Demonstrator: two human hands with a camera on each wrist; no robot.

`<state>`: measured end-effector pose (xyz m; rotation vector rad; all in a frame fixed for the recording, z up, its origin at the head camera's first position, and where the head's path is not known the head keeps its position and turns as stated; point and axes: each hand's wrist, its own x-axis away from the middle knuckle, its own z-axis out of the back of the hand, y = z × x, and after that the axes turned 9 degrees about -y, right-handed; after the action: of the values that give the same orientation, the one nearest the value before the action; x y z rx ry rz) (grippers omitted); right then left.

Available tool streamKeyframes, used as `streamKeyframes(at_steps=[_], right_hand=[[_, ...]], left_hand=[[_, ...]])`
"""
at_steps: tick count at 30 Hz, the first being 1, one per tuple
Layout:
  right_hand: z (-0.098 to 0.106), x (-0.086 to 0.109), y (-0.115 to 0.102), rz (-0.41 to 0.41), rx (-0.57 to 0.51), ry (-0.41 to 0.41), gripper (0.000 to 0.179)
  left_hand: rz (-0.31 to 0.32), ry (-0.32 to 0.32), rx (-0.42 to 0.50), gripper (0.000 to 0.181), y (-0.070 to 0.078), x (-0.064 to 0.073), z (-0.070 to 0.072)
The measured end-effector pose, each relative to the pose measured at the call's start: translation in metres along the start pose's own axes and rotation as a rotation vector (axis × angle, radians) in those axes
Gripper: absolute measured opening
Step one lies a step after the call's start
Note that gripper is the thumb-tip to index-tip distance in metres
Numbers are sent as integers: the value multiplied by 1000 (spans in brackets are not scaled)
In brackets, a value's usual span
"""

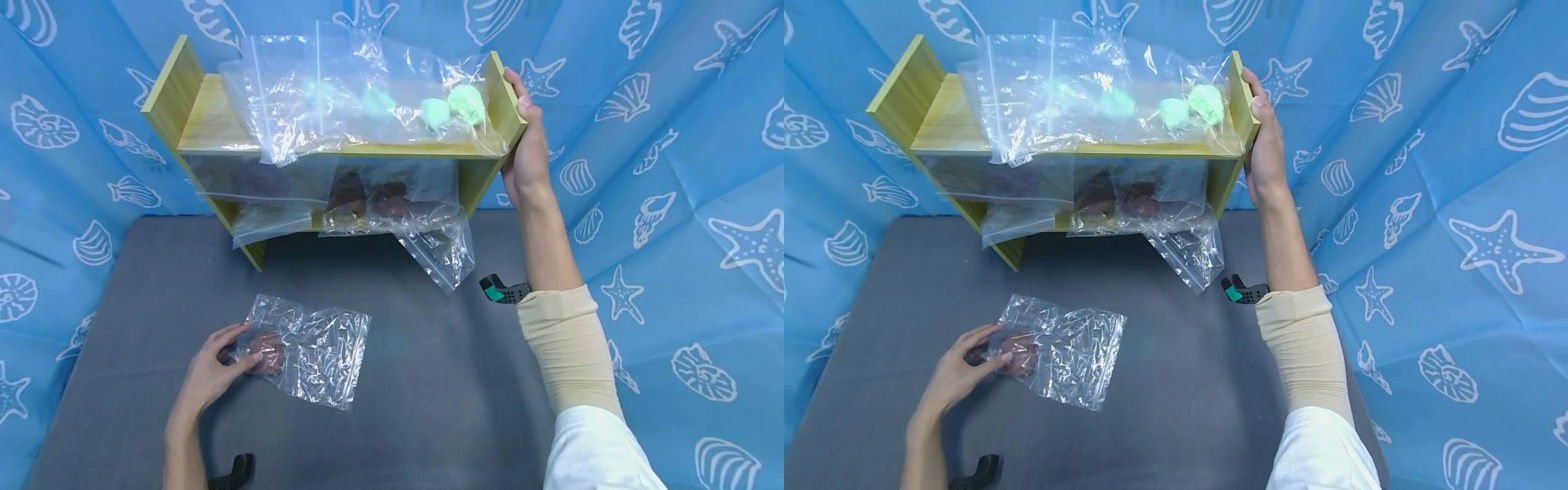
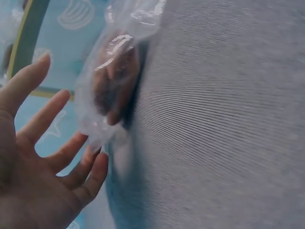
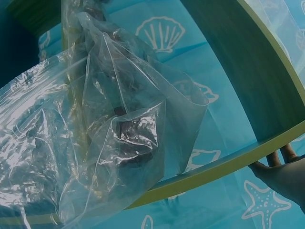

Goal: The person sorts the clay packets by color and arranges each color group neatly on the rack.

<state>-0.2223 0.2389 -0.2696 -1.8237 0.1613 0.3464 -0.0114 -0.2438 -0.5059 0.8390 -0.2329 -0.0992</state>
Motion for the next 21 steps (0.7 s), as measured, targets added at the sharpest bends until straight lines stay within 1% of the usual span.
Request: streamKeyframes(at_steps=[3, 7, 10, 16, 18, 21], right_hand=[[1, 0, 0, 1, -7, 1, 47], [0, 0, 1, 5, -1, -3, 46], [0, -1, 1, 3, 1, -2, 46], [-1, -1, 1, 7, 6, 1, 46], [-1, 0, 2, 9, 4, -1, 46], [0, 0, 2, 11, 0, 2, 46]], left_hand=[[-1, -19, -29, 61, -7, 1, -4], [-9, -10, -37, 63, -12, 3, -9], [-4, 0, -42, 65, -13, 3, -13], [-2, 1, -64, 68, -12, 4, -16], [9, -7, -72, 68, -10, 4, -16], [15, 1, -85, 68, -7, 5, -19]])
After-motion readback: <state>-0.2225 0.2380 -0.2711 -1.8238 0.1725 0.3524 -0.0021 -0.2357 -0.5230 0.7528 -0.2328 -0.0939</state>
